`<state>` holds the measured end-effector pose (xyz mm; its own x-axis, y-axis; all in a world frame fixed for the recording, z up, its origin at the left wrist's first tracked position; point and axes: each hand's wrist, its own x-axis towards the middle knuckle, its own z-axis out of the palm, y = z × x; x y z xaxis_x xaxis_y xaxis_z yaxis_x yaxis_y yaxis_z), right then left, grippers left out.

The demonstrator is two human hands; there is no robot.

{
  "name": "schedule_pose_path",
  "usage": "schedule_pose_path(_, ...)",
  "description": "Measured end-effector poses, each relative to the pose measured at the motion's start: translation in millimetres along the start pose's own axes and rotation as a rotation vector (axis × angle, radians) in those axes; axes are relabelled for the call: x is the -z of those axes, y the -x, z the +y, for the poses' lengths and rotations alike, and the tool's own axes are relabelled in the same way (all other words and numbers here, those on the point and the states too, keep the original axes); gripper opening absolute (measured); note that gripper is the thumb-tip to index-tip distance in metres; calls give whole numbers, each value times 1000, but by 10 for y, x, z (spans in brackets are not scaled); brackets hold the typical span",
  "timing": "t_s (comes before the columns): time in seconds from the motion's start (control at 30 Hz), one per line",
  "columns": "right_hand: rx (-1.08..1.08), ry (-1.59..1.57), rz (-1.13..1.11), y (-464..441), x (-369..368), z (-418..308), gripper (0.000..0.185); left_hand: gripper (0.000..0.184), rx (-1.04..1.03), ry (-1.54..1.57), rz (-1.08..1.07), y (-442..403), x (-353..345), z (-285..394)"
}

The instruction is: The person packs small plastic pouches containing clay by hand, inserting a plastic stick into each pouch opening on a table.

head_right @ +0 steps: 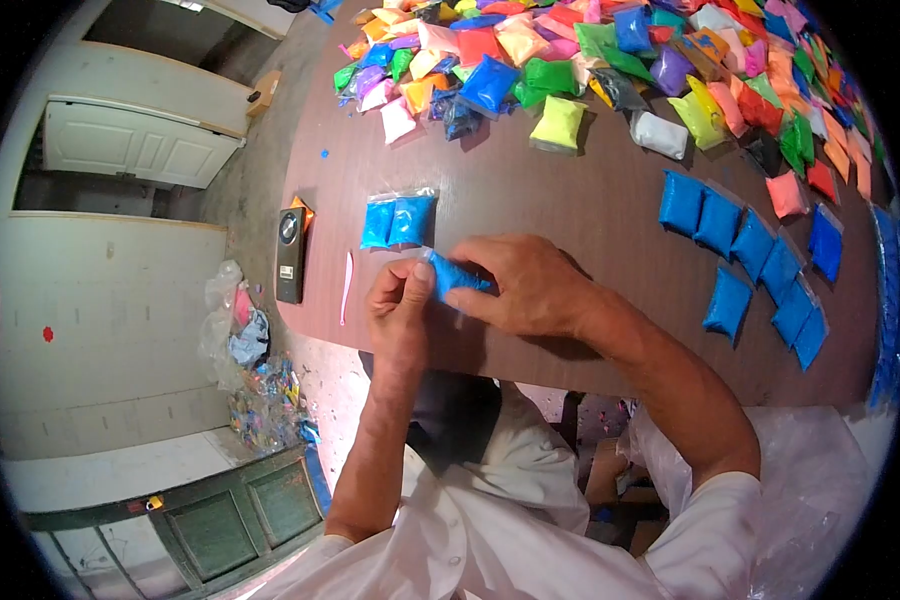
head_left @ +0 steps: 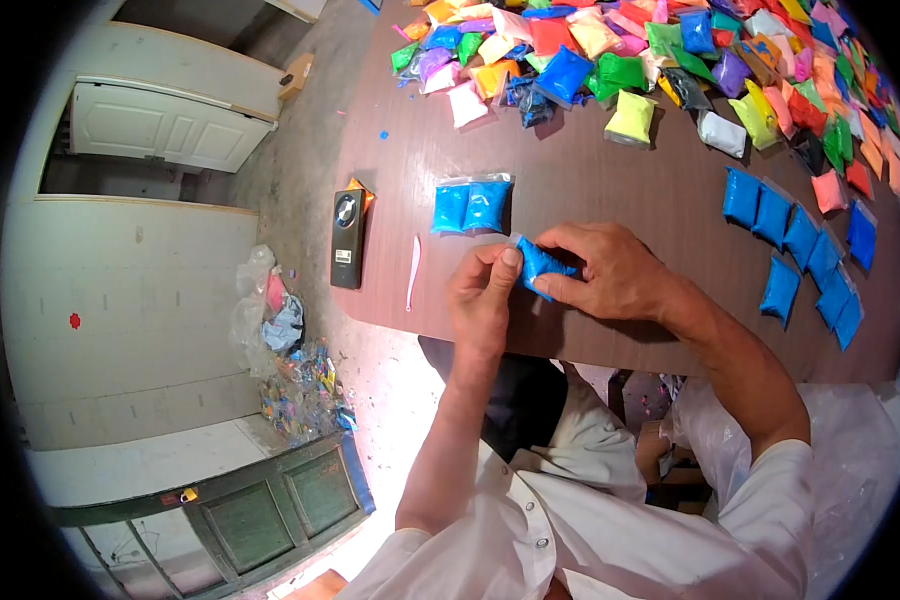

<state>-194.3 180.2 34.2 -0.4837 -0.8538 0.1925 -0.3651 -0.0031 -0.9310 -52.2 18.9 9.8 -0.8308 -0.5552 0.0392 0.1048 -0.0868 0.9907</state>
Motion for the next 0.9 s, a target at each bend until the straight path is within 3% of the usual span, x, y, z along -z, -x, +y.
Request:
schedule_pose_path(0.2,4,-12,-2,-2,9,64,26,15,83,-24,16,-4,-128,196)
schedule_pose_path(0.27,22,18,-9,-3,12,68,26,16,101,-3,-69,-4,-78,164)
schedule_pose_path(0.6,-29,44,-44,-1,11,14,31,14,39,88,17,6,-14,54)
schedule_pose_path(0.77,-67,-36,-23,0,-1,89,29,12,89,-64,-52,4,-95,201)
schedule_pose_path(0.9,6,-15,17,-10,-14,114,26,11,79,-6,-81,-4,-85,171)
